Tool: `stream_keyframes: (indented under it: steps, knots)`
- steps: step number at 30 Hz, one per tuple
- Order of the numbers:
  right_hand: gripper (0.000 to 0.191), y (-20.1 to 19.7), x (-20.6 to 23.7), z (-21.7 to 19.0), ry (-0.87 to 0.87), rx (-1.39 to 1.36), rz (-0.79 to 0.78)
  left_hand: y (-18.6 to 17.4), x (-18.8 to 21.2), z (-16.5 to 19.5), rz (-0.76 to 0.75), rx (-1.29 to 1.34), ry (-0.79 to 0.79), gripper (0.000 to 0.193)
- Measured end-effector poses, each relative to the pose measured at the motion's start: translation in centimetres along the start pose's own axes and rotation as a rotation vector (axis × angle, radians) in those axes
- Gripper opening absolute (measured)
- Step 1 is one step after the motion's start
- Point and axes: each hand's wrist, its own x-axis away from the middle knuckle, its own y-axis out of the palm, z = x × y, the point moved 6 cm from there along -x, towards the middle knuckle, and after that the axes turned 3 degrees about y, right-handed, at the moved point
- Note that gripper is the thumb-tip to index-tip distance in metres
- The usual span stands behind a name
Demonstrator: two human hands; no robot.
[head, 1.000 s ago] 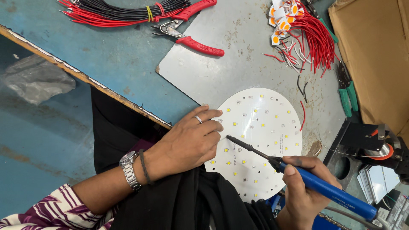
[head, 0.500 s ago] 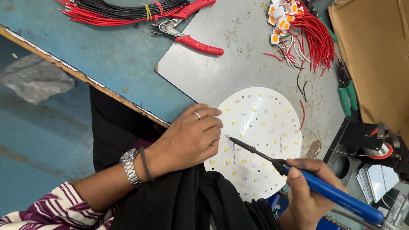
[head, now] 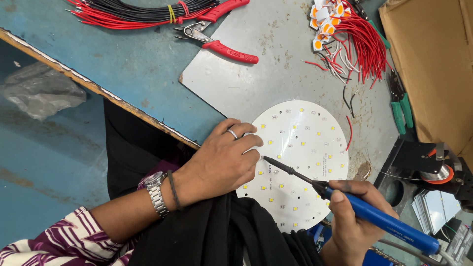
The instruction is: The person solders wires to a circular LED panel using a soldering iron and solder wire. They repeatedly apply solder to connection points on the panel, occasionally dipping the iron tip into a small container of flux or solder paste.
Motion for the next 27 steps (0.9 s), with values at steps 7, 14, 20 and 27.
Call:
stream_keyframes:
  steps: [7,14,20,27]
  knots:
    - [0.017,0.3,-0.3,-0.2,-0.01,0.031,-0.01,0.1,-0.3,0.0,-0.007,-0.026,0.002,0.012]
    - [0.018,0.3,-0.3,-0.4,-0.012,0.041,-0.03,0.0,-0.3,-0.2,0.035,-0.014,0.002,0.011]
    - [0.017,-0.3,0.3,-0.5,0.013,-0.031,-0.003,-0.3,0.2,-1.0,0.084,0.092,-0.061,0.013]
    - [0.017,-0.7,0.2,-0.2,0.007,-0.064,0.013,-0.5,0.7,-1.1,0.078,0.148,-0.023,0.01]
